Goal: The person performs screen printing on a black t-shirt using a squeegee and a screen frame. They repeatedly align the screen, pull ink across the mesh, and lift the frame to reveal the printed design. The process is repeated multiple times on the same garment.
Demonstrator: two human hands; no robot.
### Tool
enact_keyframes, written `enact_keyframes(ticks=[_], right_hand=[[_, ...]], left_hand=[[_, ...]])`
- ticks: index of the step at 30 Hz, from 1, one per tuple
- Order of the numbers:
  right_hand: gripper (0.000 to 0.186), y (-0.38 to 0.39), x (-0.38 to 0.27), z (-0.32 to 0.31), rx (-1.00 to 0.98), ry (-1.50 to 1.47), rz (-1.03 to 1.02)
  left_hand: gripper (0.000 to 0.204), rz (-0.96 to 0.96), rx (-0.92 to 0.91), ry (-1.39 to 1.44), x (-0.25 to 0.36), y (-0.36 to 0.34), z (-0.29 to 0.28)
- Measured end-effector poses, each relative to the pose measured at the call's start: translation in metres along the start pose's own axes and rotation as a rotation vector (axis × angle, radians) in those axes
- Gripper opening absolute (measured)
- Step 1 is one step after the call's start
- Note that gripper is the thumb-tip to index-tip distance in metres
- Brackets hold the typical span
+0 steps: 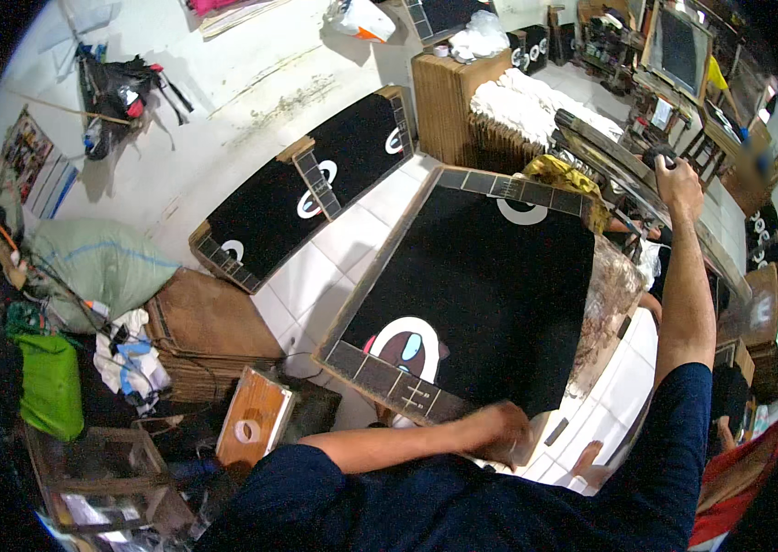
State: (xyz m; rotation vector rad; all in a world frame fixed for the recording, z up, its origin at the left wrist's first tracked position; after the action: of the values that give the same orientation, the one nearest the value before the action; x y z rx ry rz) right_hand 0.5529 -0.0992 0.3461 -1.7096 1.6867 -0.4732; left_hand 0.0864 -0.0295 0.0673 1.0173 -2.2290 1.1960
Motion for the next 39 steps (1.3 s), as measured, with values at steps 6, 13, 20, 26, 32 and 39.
enact_keyframes(ticks=[6,13,20,26,32,39], right_hand=[[0.064,-0.005,-0.001,0.001,-0.026,0.055,0.032],[0.067,-0.026,0.001,0.017,-0.089,0.102,0.005],[0.076,-0.030,0.023,0.025,0.062,0.203,0.002],[0.076,-0.013,0.001,0.013,0.052,0.142,0.021],[0.047,0.002,-0.015,-0.015,0.112,-0.064,0.089],[0.049,-0.015,-0.016,-0.019,0.111,-0.026,0.045]], left_hand=[[0.062,-1.032,0.646,-0.711,-0.205,0.202,-0.258],[0.052,-1.447,0.744,-0.474,-0.278,0.348,-0.333],[0.051,-1.324,0.972,-0.010,-0.283,0.297,-0.347],[0.054,-1.419,0.745,-0.092,-0.322,0.269,-0.282],[0.049,-1.379,0.547,-0.273,-0.311,0.293,-0.282],[0.063,-1.137,0.201,-0.364,-0.268,0.261,-0.317]])
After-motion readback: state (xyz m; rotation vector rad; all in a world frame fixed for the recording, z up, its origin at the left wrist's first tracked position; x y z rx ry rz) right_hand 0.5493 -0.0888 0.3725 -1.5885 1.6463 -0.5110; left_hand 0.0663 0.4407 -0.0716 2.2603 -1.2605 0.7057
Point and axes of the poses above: each hand's wrist, its own y-axis away from the middle knuckle, its own z-axis out of the palm, x = y × z, the point moved 9 cm from there along -y, towards the middle knuckle, and after that the axes turned 13 degrees about x, right-handed, at the moved point
